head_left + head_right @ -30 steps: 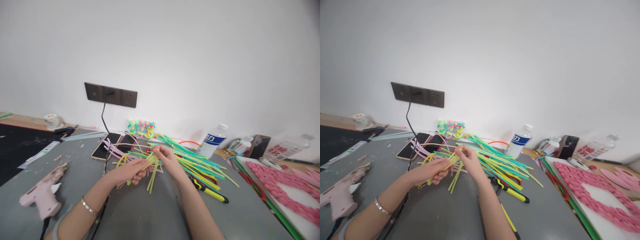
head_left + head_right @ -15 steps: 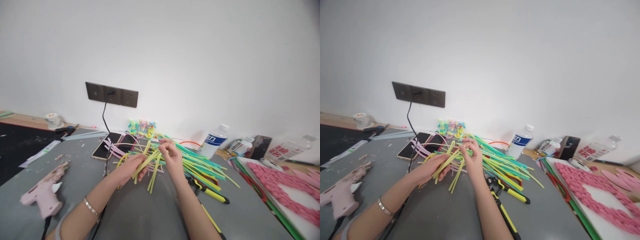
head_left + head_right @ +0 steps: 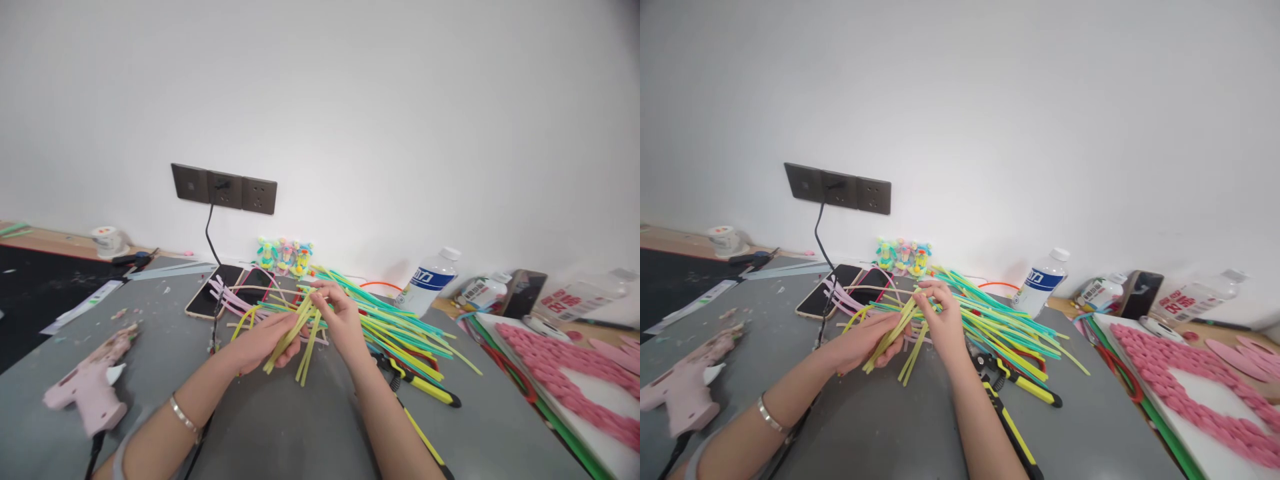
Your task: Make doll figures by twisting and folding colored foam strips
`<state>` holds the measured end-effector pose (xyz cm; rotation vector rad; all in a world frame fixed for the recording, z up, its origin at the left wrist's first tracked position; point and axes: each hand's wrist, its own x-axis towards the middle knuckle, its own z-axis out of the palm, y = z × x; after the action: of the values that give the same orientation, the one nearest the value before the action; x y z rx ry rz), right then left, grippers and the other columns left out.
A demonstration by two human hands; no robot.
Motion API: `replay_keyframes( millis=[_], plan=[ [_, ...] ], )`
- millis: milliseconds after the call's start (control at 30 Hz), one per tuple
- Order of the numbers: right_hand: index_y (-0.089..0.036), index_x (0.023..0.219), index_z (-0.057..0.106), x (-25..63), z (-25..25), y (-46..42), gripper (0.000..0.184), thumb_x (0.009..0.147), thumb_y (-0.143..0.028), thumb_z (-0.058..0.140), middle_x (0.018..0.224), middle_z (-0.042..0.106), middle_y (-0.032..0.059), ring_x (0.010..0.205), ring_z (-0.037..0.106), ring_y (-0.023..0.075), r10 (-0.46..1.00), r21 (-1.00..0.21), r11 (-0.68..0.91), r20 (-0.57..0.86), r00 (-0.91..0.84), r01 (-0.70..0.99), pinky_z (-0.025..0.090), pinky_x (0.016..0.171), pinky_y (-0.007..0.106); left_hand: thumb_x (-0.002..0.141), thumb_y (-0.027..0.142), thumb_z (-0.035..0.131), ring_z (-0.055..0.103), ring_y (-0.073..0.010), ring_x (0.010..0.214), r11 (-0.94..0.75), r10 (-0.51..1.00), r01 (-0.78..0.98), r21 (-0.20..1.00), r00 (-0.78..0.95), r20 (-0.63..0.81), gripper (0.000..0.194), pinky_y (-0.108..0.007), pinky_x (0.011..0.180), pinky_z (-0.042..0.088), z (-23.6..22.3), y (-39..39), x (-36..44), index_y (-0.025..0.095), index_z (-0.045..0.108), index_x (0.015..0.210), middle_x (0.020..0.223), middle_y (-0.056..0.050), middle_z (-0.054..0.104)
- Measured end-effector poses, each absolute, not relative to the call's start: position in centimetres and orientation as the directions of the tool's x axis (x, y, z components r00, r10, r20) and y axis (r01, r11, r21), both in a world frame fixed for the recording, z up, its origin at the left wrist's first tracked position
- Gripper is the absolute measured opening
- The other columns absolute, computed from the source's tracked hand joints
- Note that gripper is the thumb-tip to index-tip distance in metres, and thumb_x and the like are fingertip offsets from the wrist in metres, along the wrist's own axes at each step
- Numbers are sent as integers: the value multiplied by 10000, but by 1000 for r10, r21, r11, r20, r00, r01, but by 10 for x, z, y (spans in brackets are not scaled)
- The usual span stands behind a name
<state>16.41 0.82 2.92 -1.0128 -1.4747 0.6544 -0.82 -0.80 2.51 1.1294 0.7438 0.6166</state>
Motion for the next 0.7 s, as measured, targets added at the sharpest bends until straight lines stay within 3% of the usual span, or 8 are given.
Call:
replay_keyframes(
  millis=[200, 433, 700],
  plan=[
    [-205, 686, 645, 166, 29, 9, 217, 838, -361, 642, 681, 655, 18, 667, 574, 185, 892, -877, 443, 452, 6, 186, 413, 646, 304, 914, 552, 476, 296, -43, 350, 414, 685, -82, 907, 683, -251, 391, -176, 387, 258, 30, -10, -11, 172, 562, 878, 501, 80, 445],
    [-199, 666, 622, 166, 31, 9, 217, 825, -344, 655, 651, 603, 1, 636, 519, 165, 887, -876, 448, 460, 31, 177, 388, 629, 297, 923, 556, 473, 131, -43, 401, 491, 591, -31, 871, 747, -306, 376, -181, 404, 161, 35, -10, -13, 190, 519, 851, 519, 111, 310],
    [-210, 699, 577, 162, 33, 8, 266, 776, -427, 710, 732, 610, 21, 713, 560, 181, 904, -905, 419, 423, 61, 70, 452, 665, 304, 867, 638, 522, 108, -54, 437, 439, 587, 13, 899, 753, -297, 453, -215, 420, 118, 41, -13, -14, 204, 443, 765, 534, 113, 236]
  ],
)
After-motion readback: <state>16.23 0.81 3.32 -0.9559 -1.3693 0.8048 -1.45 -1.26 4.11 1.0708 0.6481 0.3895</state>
